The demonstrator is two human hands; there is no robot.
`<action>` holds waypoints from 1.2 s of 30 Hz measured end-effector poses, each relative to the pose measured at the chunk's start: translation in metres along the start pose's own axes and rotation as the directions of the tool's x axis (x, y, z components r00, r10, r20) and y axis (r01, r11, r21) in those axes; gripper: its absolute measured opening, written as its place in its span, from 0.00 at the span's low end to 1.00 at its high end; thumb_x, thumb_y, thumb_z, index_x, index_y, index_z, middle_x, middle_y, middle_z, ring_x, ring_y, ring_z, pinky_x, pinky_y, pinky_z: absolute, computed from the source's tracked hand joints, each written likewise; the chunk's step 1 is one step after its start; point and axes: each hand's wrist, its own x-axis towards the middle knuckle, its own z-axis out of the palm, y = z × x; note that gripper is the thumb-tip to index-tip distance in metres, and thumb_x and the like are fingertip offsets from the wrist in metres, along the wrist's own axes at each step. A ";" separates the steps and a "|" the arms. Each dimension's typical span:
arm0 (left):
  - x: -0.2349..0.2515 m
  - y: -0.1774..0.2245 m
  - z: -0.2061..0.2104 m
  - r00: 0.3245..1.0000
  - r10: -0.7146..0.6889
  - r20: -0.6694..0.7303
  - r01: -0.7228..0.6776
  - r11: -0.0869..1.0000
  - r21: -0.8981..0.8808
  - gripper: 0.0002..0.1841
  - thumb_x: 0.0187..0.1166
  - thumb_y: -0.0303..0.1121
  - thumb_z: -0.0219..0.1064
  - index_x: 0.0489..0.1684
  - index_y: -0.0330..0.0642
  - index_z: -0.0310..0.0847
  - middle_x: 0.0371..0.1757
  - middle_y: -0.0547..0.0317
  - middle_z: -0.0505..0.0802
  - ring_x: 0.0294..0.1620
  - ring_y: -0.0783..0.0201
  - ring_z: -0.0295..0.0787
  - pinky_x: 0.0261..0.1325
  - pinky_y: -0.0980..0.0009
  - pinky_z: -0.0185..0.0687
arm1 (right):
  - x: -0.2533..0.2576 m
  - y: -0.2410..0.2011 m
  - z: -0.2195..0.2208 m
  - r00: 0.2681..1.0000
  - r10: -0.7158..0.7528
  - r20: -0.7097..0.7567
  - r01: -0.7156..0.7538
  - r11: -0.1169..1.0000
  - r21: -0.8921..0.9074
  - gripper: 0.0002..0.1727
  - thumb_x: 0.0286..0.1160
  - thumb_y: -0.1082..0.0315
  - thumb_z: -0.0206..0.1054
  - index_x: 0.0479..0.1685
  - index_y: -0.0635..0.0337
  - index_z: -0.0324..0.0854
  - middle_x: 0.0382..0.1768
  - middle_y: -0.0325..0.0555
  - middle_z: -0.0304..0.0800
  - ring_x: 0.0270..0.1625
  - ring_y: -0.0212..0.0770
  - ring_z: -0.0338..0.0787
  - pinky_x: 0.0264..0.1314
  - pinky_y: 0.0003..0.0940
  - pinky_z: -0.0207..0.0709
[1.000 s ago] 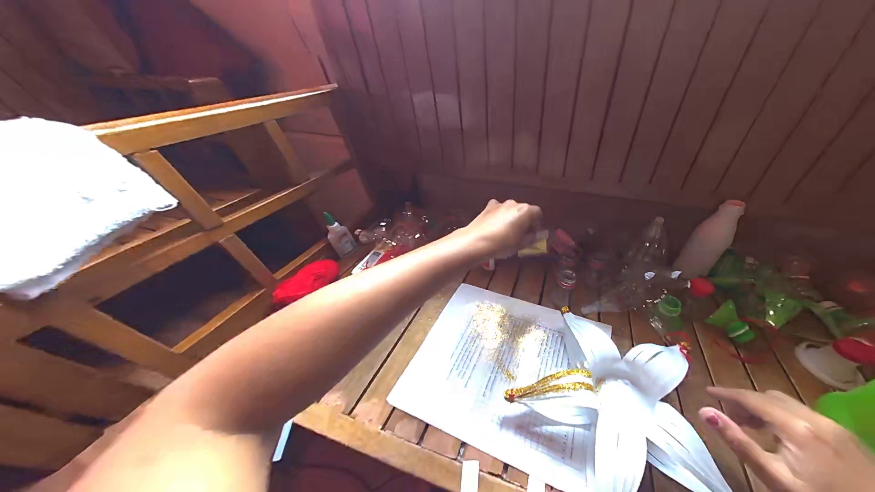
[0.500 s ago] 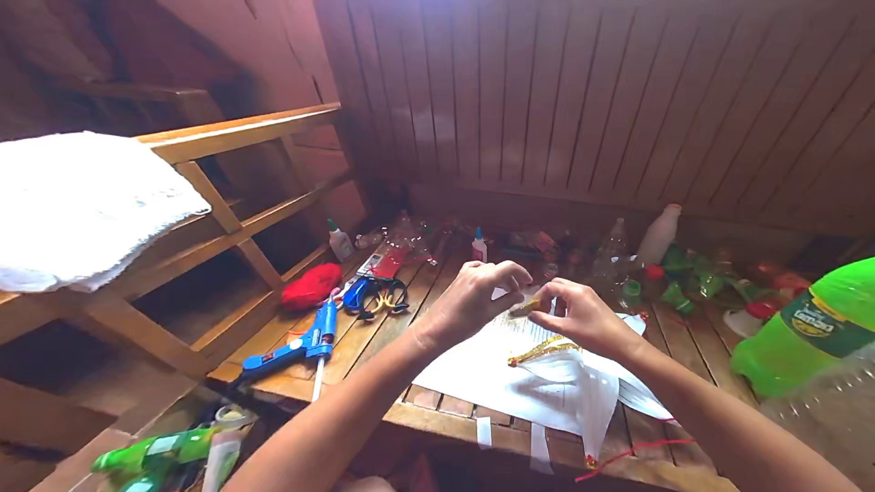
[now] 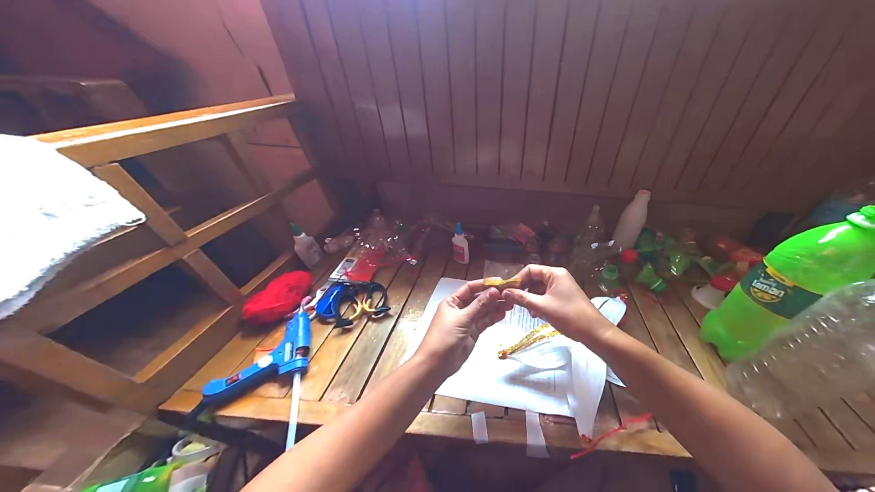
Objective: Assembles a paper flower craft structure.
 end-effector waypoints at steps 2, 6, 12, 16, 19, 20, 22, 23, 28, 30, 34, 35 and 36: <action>-0.001 -0.002 0.001 1.000 -0.027 -0.011 0.027 0.998 -0.054 0.07 0.87 0.20 0.57 0.50 0.36 0.81 0.39 0.58 0.95 0.38 0.68 0.95 0.49 0.75 0.92 | -0.002 0.002 0.002 1.000 -0.008 -0.005 0.008 1.000 0.017 0.06 0.74 0.71 0.74 0.43 0.64 0.85 0.30 0.33 0.87 0.24 0.18 0.78 0.28 0.14 0.72; -0.002 -0.012 0.001 0.998 -0.066 0.017 0.068 0.991 -0.118 0.07 0.89 0.21 0.54 0.48 0.38 0.78 0.39 0.58 0.95 0.36 0.69 0.95 0.45 0.76 0.91 | -0.007 0.008 0.005 0.999 -0.041 -0.033 0.041 0.999 -0.004 0.08 0.72 0.70 0.75 0.43 0.64 0.84 0.31 0.33 0.87 0.27 0.18 0.80 0.31 0.14 0.74; -0.005 -0.010 -0.011 0.989 -0.150 0.008 0.150 0.988 -0.031 0.08 0.93 0.27 0.50 0.59 0.36 0.72 0.45 0.49 0.96 0.38 0.65 0.97 0.42 0.77 0.92 | -0.025 0.022 -0.021 0.959 -0.279 -0.058 0.224 0.864 -0.450 0.19 0.82 0.56 0.65 0.56 0.64 0.88 0.41 0.47 0.89 0.37 0.34 0.84 0.43 0.32 0.78; -0.013 -0.010 -0.016 0.982 -0.181 -0.057 0.183 0.983 0.028 0.08 0.93 0.26 0.50 0.59 0.35 0.70 0.44 0.48 0.96 0.41 0.62 0.98 0.46 0.74 0.93 | -0.054 0.046 -0.048 0.863 -0.504 -0.011 0.380 0.664 -0.644 0.15 0.84 0.61 0.60 0.49 0.60 0.89 0.42 0.50 0.91 0.43 0.41 0.89 0.44 0.34 0.82; -0.019 -0.010 -0.020 0.985 -0.157 -0.073 0.162 0.984 0.080 0.07 0.89 0.21 0.53 0.58 0.35 0.71 0.44 0.50 0.96 0.41 0.62 0.98 0.48 0.73 0.93 | -0.074 0.064 -0.057 0.798 -0.602 0.025 0.445 0.561 -0.698 0.12 0.80 0.62 0.63 0.45 0.57 0.90 0.44 0.48 0.92 0.53 0.45 0.89 0.56 0.35 0.81; -0.020 -0.010 -0.022 0.986 -0.152 -0.065 0.158 0.982 0.099 0.08 0.88 0.20 0.54 0.59 0.35 0.71 0.44 0.50 0.96 0.42 0.62 0.98 0.49 0.73 0.93 | -0.079 0.069 -0.059 0.789 -0.614 0.028 0.450 0.547 -0.706 0.12 0.81 0.62 0.63 0.45 0.56 0.90 0.44 0.47 0.93 0.55 0.45 0.88 0.60 0.35 0.80; -0.023 -0.009 -0.022 0.987 -0.153 -0.058 0.159 0.979 0.125 0.10 0.87 0.18 0.55 0.60 0.35 0.72 0.45 0.51 0.96 0.42 0.63 0.97 0.50 0.73 0.93 | -0.084 0.076 -0.062 0.780 -0.625 0.025 0.450 0.533 -0.716 0.12 0.81 0.61 0.62 0.44 0.55 0.90 0.43 0.48 0.93 0.57 0.46 0.88 0.63 0.36 0.78; -0.024 -0.009 -0.022 0.986 -0.157 -0.058 0.164 0.977 0.133 0.10 0.86 0.18 0.55 0.60 0.34 0.73 0.45 0.51 0.96 0.42 0.63 0.97 0.50 0.73 0.93 | -0.085 0.077 -0.064 0.781 -0.624 0.023 0.449 0.535 -0.716 0.13 0.82 0.60 0.62 0.44 0.56 0.90 0.44 0.48 0.93 0.57 0.46 0.88 0.63 0.36 0.78; -0.028 -0.011 -0.017 0.983 -0.175 -0.053 0.181 0.971 0.154 0.08 0.84 0.17 0.59 0.52 0.34 0.79 0.44 0.51 0.97 0.43 0.63 0.97 0.51 0.73 0.93 | -0.083 0.076 -0.071 0.771 -0.637 0.009 0.451 0.535 -0.714 0.13 0.83 0.60 0.61 0.46 0.55 0.91 0.44 0.47 0.92 0.56 0.44 0.88 0.61 0.33 0.78; -0.028 -0.012 -0.015 0.983 -0.178 -0.048 0.184 0.968 0.169 0.07 0.83 0.16 0.59 0.50 0.35 0.79 0.43 0.52 0.97 0.42 0.63 0.97 0.51 0.73 0.93 | -0.083 0.073 -0.071 0.765 -0.644 0.017 0.461 0.529 -0.713 0.13 0.84 0.61 0.61 0.46 0.55 0.91 0.44 0.47 0.92 0.56 0.43 0.87 0.61 0.32 0.78; -0.027 -0.013 -0.012 0.985 -0.165 -0.046 0.171 0.963 0.208 0.07 0.82 0.16 0.61 0.49 0.34 0.81 0.44 0.52 0.97 0.43 0.63 0.97 0.52 0.71 0.93 | -0.079 0.073 -0.072 0.761 -0.648 0.036 0.474 0.516 -0.713 0.13 0.84 0.61 0.60 0.46 0.55 0.91 0.45 0.47 0.93 0.56 0.44 0.88 0.60 0.32 0.79; -0.027 -0.014 -0.012 0.987 -0.159 -0.038 0.163 0.962 0.220 0.07 0.82 0.17 0.61 0.49 0.34 0.81 0.45 0.52 0.97 0.43 0.62 0.97 0.52 0.71 0.93 | -0.078 0.074 -0.073 0.762 -0.647 0.037 0.474 0.518 -0.713 0.14 0.84 0.60 0.60 0.46 0.55 0.91 0.45 0.48 0.93 0.56 0.44 0.88 0.61 0.33 0.79; -0.026 -0.014 -0.012 0.987 -0.156 -0.033 0.160 0.960 0.230 0.07 0.82 0.17 0.61 0.49 0.34 0.82 0.44 0.53 0.96 0.43 0.63 0.97 0.52 0.70 0.93 | -0.077 0.075 -0.073 0.764 -0.644 0.038 0.472 0.518 -0.713 0.14 0.84 0.60 0.60 0.46 0.55 0.91 0.45 0.47 0.93 0.56 0.44 0.88 0.60 0.33 0.79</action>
